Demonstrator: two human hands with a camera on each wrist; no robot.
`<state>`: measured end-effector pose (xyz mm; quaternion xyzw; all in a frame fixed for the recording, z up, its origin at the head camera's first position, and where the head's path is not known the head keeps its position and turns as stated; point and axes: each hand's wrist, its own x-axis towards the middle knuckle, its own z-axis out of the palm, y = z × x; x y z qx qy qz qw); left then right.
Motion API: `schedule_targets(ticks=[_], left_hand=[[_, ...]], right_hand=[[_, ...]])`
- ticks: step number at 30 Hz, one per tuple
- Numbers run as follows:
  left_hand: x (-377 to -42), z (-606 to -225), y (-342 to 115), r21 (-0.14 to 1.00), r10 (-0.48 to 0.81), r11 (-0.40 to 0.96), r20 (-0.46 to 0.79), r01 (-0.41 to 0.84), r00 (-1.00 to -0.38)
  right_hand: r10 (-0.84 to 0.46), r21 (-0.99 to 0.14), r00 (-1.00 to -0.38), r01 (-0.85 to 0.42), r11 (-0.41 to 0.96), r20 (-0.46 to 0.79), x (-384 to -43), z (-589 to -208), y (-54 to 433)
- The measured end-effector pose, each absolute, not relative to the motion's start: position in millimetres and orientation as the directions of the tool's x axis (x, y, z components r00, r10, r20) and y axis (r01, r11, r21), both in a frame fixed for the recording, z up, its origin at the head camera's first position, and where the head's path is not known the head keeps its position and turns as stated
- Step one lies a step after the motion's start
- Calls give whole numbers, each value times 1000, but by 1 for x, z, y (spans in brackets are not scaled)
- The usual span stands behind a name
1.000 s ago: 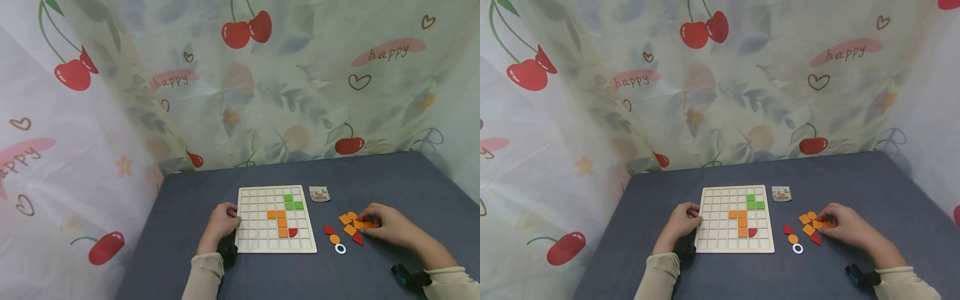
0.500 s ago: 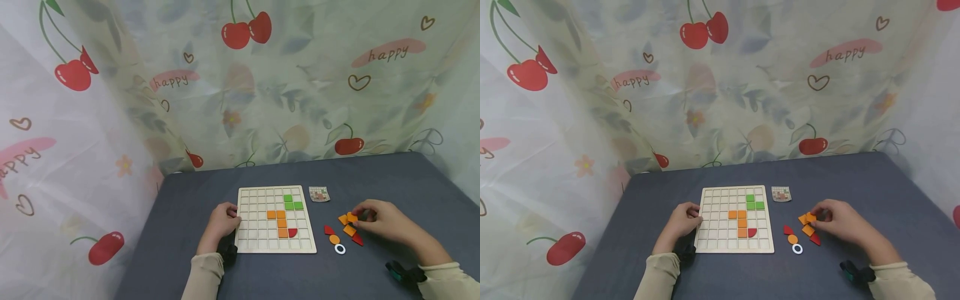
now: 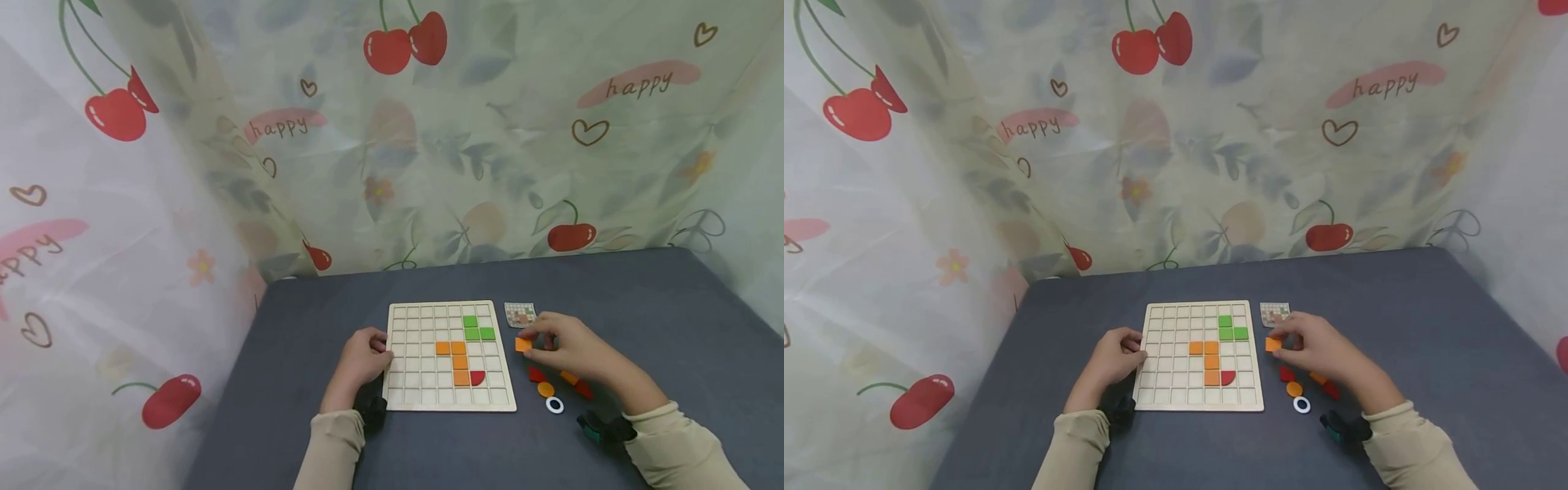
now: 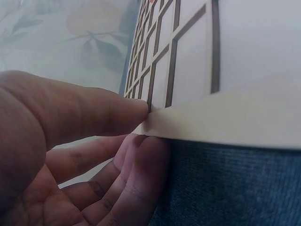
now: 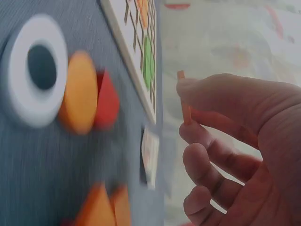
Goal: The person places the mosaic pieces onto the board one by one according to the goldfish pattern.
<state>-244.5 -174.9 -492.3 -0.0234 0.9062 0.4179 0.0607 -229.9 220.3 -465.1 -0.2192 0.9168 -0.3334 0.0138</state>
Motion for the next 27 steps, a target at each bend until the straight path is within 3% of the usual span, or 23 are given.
schedule_targets(ticks=[10, 18, 27], left_hand=[[-245, -491, -175, 748, -2, 656, -136, -104, -991], [-243, -491, -177, 749, -10, 653, -145, -116, -989], [-244, -492, -176, 751, 7, 653, -131, -94, -991]], right_hand=[[-522, -620, -838, -495, 609, 156, -239, -473, 157], [-598, -618, -794, -526, 584, 110, -242, -482, 112], [-601, -562, -791, -551, 617, 116, -245, -485, 97]])
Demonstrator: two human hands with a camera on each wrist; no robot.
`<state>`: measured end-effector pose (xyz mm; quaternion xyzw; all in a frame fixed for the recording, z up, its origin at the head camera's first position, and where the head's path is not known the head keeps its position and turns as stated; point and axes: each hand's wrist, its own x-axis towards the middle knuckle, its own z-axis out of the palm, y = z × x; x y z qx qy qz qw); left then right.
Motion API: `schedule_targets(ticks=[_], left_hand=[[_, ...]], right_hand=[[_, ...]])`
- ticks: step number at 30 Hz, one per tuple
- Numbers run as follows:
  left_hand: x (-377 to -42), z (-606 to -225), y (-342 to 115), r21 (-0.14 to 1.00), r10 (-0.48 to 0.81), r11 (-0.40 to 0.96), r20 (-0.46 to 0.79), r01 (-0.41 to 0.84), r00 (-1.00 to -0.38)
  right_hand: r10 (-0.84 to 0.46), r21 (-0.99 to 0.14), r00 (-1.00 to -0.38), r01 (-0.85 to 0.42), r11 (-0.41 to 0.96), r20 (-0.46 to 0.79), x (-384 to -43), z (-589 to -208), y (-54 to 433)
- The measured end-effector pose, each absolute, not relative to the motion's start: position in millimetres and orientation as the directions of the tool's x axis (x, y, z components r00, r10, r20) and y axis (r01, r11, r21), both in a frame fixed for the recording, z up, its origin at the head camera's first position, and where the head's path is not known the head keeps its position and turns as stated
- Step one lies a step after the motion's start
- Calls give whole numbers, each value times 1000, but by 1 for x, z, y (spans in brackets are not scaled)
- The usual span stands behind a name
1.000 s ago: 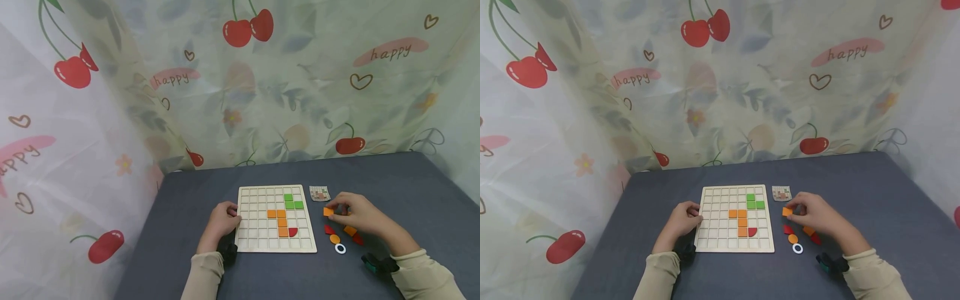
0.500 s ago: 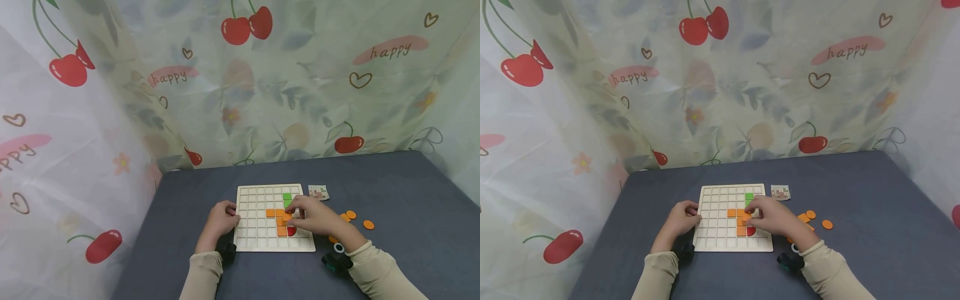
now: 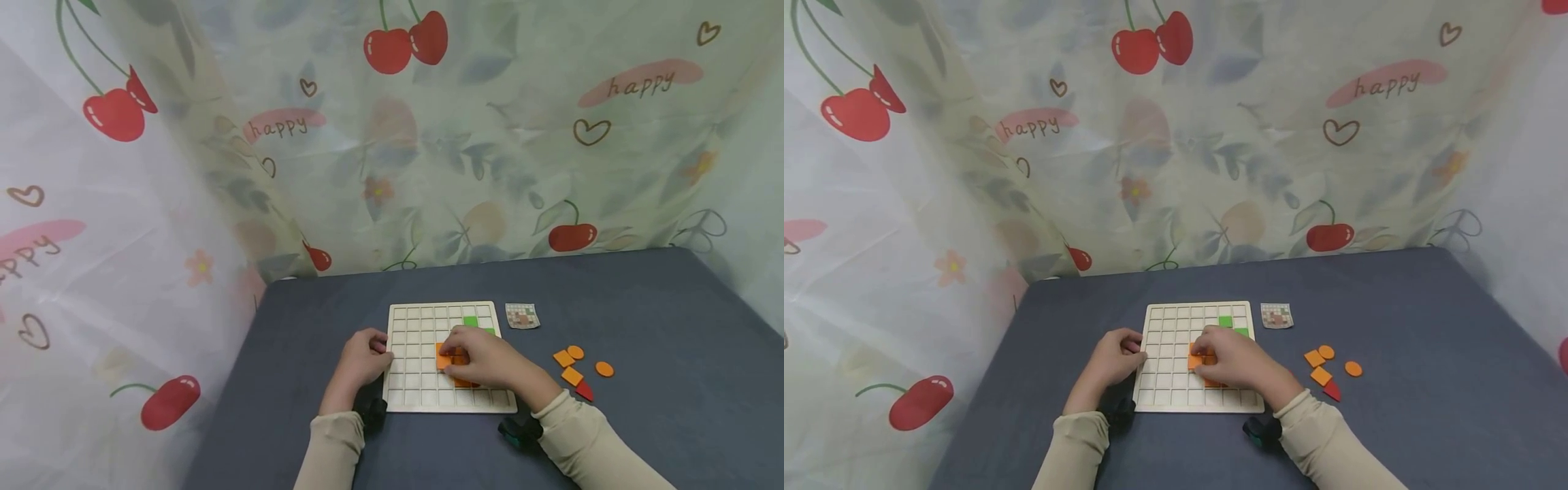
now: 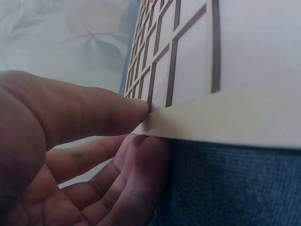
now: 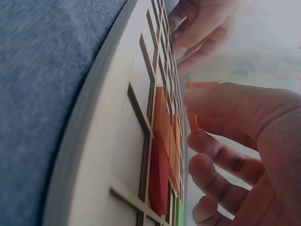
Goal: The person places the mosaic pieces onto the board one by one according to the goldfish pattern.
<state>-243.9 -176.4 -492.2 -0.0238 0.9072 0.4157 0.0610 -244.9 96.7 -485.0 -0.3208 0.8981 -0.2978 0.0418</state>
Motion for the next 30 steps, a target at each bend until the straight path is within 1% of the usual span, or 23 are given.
schedule_targets(ticks=[7, 22, 27, 30], left_hand=[[-242, -490, -174, 751, 15, 654, -135, -92, -991], [-242, -488, -174, 752, 10, 651, -142, -101, -990], [-242, -490, -175, 754, 5, 649, -138, -101, -990], [-243, -492, -175, 756, 6, 648, -131, -96, -991]], right_hand=[[-593, -525, -799, -549, 650, 101, -244, -487, 95], [-613, -520, -781, -575, 632, 120, -247, -488, 96], [-614, -571, -780, -563, 598, 125, -247, -481, 103], [-602, -620, -791, -527, 580, 109, -245, -474, 114]])
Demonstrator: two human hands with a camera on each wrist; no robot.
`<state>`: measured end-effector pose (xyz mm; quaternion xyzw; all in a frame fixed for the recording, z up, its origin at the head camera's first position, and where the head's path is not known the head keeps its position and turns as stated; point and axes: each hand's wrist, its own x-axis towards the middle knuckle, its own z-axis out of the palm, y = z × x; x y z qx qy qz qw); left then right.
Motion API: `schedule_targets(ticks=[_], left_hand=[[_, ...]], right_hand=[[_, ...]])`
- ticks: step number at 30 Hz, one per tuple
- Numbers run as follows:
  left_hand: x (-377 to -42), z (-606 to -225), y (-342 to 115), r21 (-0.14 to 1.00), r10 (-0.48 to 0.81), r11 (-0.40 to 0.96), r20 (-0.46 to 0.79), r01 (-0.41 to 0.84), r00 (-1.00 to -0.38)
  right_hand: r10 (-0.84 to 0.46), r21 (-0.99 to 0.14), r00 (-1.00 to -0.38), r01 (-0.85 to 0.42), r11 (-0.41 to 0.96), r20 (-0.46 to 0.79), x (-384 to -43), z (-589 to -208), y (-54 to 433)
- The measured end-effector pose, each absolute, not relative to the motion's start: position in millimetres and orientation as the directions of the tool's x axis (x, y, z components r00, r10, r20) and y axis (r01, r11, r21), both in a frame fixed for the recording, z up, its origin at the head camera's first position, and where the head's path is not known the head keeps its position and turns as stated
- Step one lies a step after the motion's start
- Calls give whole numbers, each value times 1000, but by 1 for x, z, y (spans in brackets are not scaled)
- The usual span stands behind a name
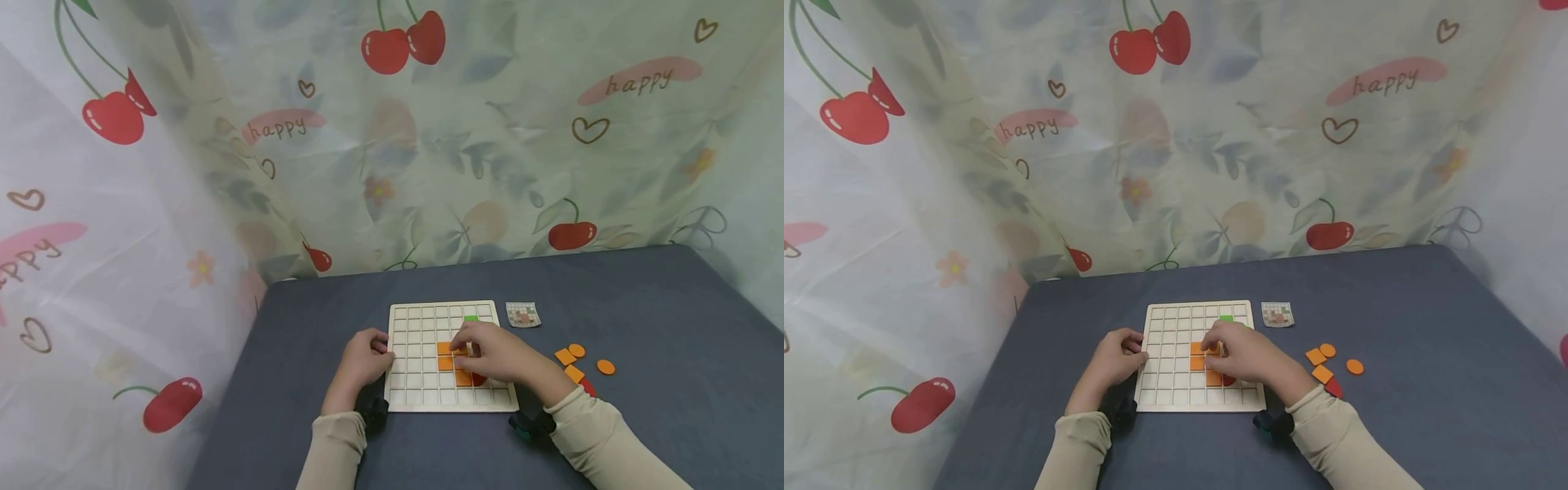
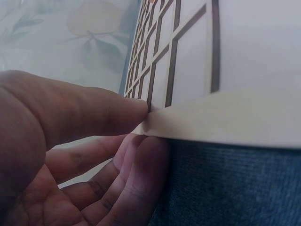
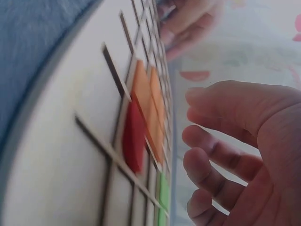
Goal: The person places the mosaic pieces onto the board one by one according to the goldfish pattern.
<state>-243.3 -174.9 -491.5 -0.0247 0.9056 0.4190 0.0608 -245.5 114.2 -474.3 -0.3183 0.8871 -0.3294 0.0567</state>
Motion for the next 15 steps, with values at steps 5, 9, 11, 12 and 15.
schedule_targets(ticks=[5, 9, 11, 12, 15], left_hand=[[-245, -493, -176, 753, 7, 652, -123, -89, -992], [-244, -493, -176, 753, 6, 653, -121, -88, -993], [-244, -493, -176, 752, 3, 652, -123, -91, -992], [-244, -493, -176, 753, 4, 652, -122, -90, -993], [-243, -493, -176, 753, 9, 652, -123, -87, -992]], right_hand=[[-570, -637, -814, -500, 587, 112, -244, -465, 143], [-517, -618, -850, -463, 635, 106, -241, -462, 171], [-490, -608, -867, -440, 661, 94, -240, -462, 186], [-475, -603, -876, -426, 675, 86, -239, -463, 194], [-445, -594, -892, -398, 699, 73, -237, -468, 217]])
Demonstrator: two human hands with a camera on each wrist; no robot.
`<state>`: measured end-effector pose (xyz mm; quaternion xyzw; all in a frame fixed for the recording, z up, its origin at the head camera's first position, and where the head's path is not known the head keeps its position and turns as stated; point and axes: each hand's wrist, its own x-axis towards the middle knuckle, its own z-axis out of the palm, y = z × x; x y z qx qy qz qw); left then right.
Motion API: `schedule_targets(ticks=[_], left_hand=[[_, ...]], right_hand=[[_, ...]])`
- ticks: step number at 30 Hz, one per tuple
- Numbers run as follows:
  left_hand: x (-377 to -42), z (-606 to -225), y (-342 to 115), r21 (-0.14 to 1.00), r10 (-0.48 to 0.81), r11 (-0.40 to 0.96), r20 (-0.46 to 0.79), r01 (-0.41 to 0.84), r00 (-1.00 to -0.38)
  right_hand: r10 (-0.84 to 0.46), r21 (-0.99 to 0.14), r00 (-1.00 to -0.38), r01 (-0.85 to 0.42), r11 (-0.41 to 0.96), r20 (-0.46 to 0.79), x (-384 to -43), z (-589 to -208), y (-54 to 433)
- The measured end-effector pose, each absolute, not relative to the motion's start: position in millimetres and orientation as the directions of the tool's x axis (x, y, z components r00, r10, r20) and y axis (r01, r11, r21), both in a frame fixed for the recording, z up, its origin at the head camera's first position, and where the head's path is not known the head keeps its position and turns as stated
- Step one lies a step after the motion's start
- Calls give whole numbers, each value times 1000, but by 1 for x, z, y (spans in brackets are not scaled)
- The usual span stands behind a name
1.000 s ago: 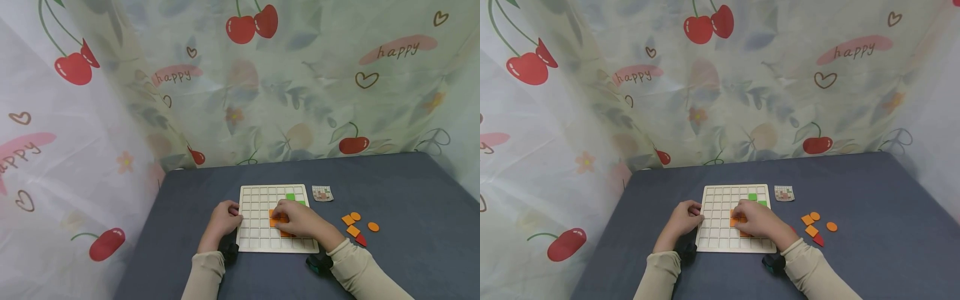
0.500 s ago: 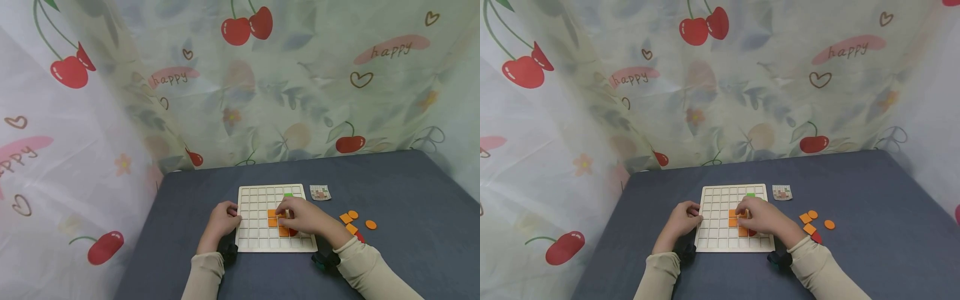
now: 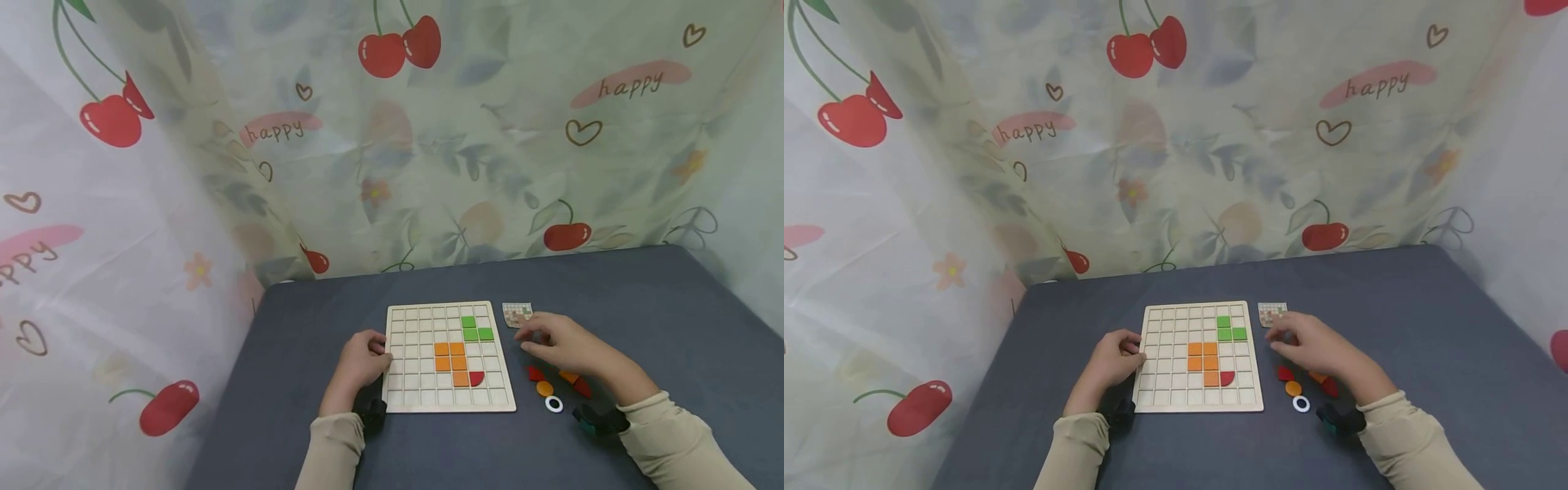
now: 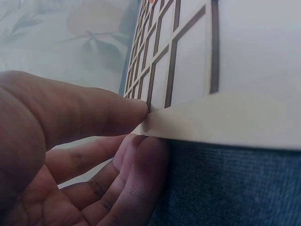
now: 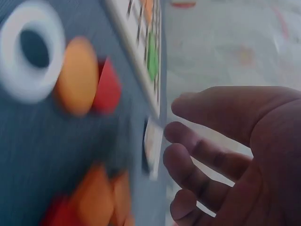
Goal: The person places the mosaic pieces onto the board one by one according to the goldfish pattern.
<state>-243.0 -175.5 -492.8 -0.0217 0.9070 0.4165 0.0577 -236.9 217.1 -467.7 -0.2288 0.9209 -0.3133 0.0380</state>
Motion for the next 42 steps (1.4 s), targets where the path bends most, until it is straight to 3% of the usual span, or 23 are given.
schedule_targets(ticks=[10, 22, 32, 42], left_hand=[[-243, -492, -176, 750, 6, 656, -116, -83, -993], [-245, -485, -192, 745, -23, 663, -87, -80, -996], [-235, -503, -159, 768, 71, 638, -122, -49, -990], [-235, -492, -180, 780, -12, 621, -92, -80, -996]], right_hand=[[-421, -607, -906, -359, 709, 45, -232, -480, 272], [-507, -635, -861, -412, 653, 37, -252, -476, 265], [-495, -699, -861, -281, 658, -120, -218, -507, 308], [-566, -708, -819, -347, 616, -91, -256, -505, 292]])
